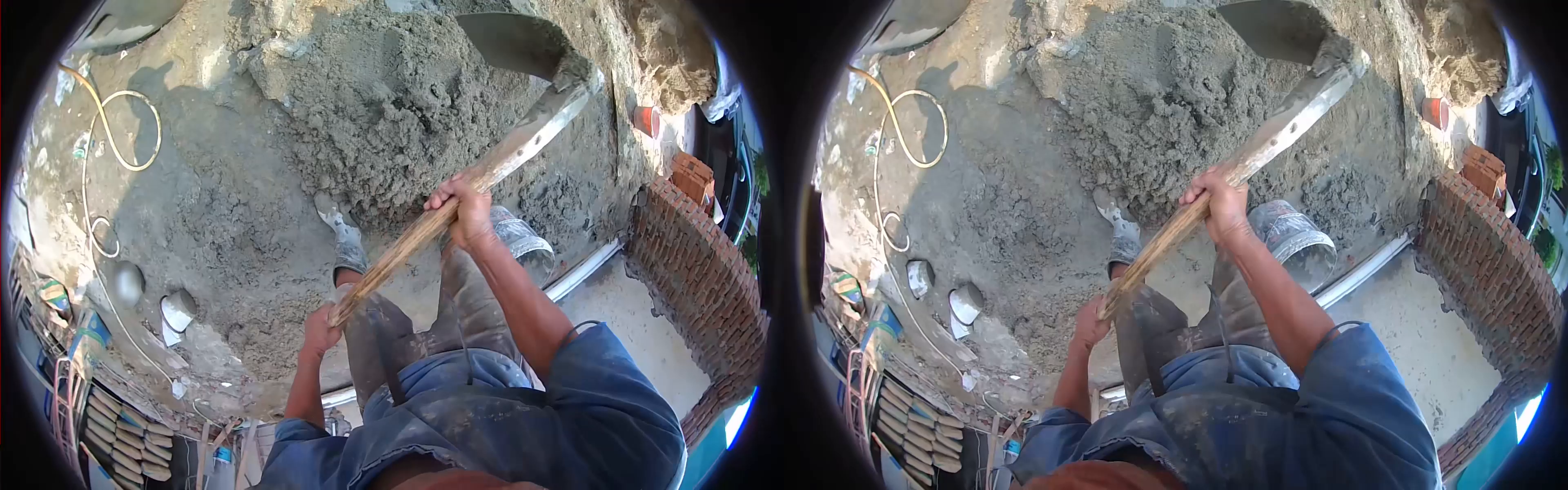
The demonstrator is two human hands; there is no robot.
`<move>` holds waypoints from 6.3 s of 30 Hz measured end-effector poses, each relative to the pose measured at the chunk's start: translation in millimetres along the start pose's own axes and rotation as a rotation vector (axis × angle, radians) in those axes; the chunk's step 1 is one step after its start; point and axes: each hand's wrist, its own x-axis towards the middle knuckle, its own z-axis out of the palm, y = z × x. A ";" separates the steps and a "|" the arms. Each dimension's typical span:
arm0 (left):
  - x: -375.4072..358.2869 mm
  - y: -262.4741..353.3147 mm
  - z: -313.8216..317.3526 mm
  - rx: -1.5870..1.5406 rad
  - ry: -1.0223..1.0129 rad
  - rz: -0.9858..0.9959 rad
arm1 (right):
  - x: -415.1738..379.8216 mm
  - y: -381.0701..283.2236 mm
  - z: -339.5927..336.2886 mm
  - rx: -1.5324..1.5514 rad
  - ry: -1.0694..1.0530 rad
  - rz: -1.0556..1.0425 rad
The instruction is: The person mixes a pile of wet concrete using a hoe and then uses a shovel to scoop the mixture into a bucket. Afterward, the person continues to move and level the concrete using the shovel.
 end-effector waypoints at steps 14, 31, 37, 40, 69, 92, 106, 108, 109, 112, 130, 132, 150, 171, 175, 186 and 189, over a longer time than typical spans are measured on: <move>11.2 -104.3 -88.8 0.143 -0.157 -0.136 | 73.4 195.2 0.9 0.009 0.347 0.213; 104.3 172.5 -36.8 -0.488 -0.088 0.403 | 42.9 -173.4 41.9 -0.523 -0.062 -0.492; -58.7 137.0 -56.1 -0.518 -0.280 -0.230 | 47.5 77.8 -0.9 -0.661 0.192 -0.057; -104.9 136.4 -89.4 -0.387 -0.374 -0.394 | 15.6 190.8 -37.3 -0.439 0.232 0.406; -113.9 404.4 -168.5 -0.633 -0.754 0.212 | 50.1 1.6 -172.8 0.664 -0.014 0.734; 127.5 212.4 -73.1 0.854 -0.285 0.447 | -134.1 4.8 -338.8 0.859 0.749 -0.001; 113.7 205.3 19.5 -0.025 -0.604 0.383 | -60.5 -164.6 -221.1 0.100 0.297 -0.630; 107.3 219.6 -4.7 -0.040 -0.474 0.340 | 17.4 -138.0 -188.0 0.019 0.294 -0.576; 103.4 218.5 -16.6 -0.052 -0.359 0.309 | 52.0 -112.2 -164.6 -0.020 0.314 -0.486; 55.5 199.0 -96.0 -0.004 -0.433 -0.099 | 102.7 12.7 -74.9 -0.048 0.254 -0.178; -108.6 477.7 -244.7 0.319 -0.752 -0.231 | -3.0 6.8 -117.5 0.722 0.144 0.527; -114.3 495.5 -227.4 0.406 -0.834 -0.187 | -1.9 3.1 -151.3 0.711 0.071 0.541; -13.2 247.3 -119.6 0.799 -0.372 0.425 | -182.2 -7.9 -309.9 0.766 0.715 0.126; 79.8 220.1 -13.0 -0.011 -0.350 0.331 | 24.2 -111.1 -200.0 0.092 0.318 -0.555; 44.9 161.1 -83.0 0.107 -0.211 0.000 | 112.1 57.2 -66.4 0.052 0.223 -0.094; -53.2 298.1 -207.1 0.274 -0.421 -0.112 | 35.5 97.4 -26.1 0.291 -0.011 0.494; -81.8 384.9 -258.3 0.320 -0.615 -0.200 | -44.9 -1.0 -27.4 0.501 0.038 0.515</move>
